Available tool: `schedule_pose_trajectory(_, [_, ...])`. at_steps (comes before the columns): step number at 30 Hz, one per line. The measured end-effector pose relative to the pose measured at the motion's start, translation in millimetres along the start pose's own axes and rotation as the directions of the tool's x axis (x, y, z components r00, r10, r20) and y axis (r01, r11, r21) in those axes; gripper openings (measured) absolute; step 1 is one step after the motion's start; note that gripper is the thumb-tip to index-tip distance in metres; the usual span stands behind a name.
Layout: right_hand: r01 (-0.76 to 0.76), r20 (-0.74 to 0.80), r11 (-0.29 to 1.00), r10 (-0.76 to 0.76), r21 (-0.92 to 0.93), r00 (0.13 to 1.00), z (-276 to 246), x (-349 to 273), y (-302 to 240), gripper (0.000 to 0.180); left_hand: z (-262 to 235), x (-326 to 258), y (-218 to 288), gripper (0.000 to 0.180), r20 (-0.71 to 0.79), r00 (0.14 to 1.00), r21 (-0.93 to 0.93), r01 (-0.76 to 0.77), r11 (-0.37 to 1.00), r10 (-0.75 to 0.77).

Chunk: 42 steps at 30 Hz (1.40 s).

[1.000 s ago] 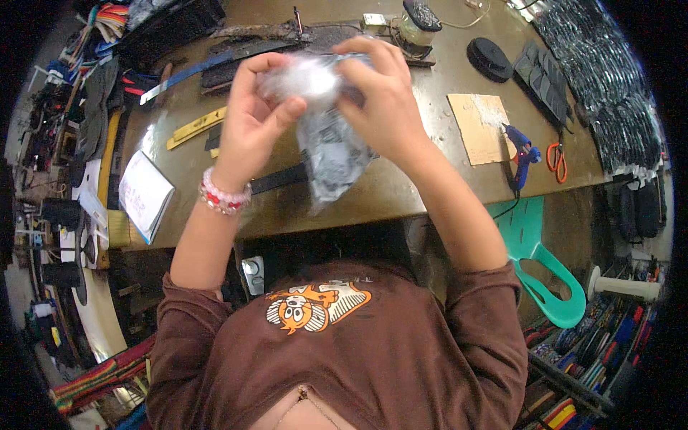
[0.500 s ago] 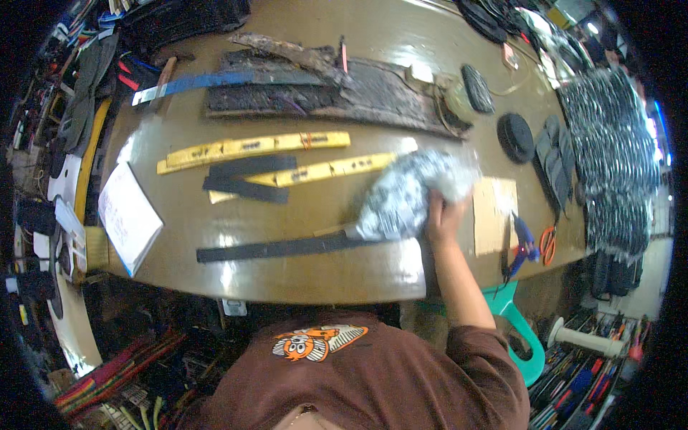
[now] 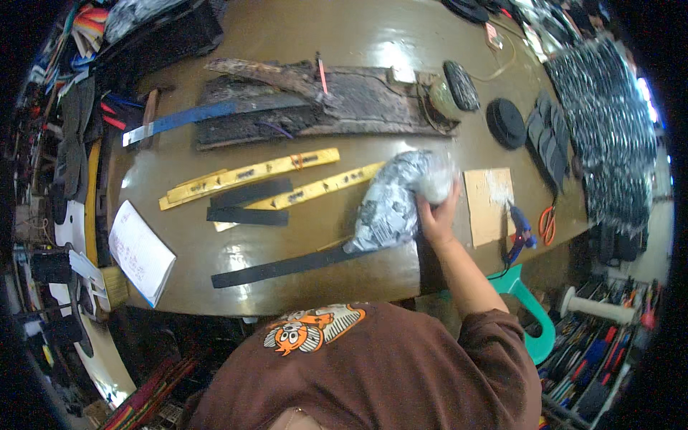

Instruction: The person measures and marks a black strap using a yellow ruler, then cuts it with a hammer. They retrieve small white labels from a plastic bag and attach them to the strap pieces using a hot glue gun. The person also handles a roll of black material and places it on the table.

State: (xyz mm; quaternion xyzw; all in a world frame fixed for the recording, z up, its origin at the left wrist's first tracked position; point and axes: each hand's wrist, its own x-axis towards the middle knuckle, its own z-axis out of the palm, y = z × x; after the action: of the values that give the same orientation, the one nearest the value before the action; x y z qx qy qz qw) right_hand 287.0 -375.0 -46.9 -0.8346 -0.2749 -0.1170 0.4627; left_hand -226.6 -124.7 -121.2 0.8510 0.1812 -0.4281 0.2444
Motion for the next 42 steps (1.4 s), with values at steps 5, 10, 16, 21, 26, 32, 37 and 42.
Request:
schedule_pose_trajectory(5, [0.116, -0.016, 0.971, -0.115, 0.211, 0.993, -36.5, 32.4, -53.0, 0.065, -142.6, -3.4, 45.5, 0.023, 0.345, 0.904, 0.388, -0.382, 0.839, 0.251])
schedule_pose_trajectory(10, [-0.208, 0.274, 0.921, 0.118, 0.330, 0.954, -38.1, 50.4, -94.1, 0.034, -315.6, -19.0, 166.4, 0.030, -0.150, 0.689, 0.165, -0.689, 0.705, 0.709])
schedule_pose_trajectory(16, [-0.307, 0.378, 0.474, -0.058, 0.825, 0.924, -20.5, 49.8, -109.7, 0.013, -333.3, 68.9, 280.5, 0.037, -0.665, 0.595, -0.678, -0.734, -0.030, 0.452])
schedule_pose_trajectory(21, [-0.318, 0.486, 0.643, -0.098, 0.697, 0.869, -30.3, 52.7, -136.2, 0.022, -342.4, 63.1, 271.7, 0.022, -0.828, 0.328, -0.187, -0.926, 0.328, 0.454])
schedule_pose_trajectory(26, [-0.247, 0.356, 0.922, 0.133, 0.297, 0.925, -10.0, 51.7, -150.3, 0.040, -328.7, 41.5, 279.1, 0.013, -0.905, 0.040, 0.191, -0.852, 0.488, 0.425])
schedule_pose_trajectory(32, [-0.152, 0.318, 0.961, 0.074, 0.230, 0.945, 4.5, 59.8, -145.3, 0.027, -306.6, 52.4, 290.1, 0.010, -0.929, -0.024, 0.214, -0.850, 0.482, 0.369])
schedule_pose_trajectory(37, [-0.239, 0.380, 0.908, 0.099, 0.344, 0.920, 23.6, 72.2, -143.9, 0.014, -315.5, 49.1, 295.4, 0.010, -0.896, -0.093, 0.314, -0.822, 0.474, 0.434])
schedule_pose_trajectory(42, [-0.200, 0.535, 0.724, -0.265, 0.660, 0.802, -6.2, 65.3, -118.7, 0.072, -330.1, 62.2, 274.2, 0.017, -0.974, 0.046, 0.056, -0.900, 0.433, 0.222])
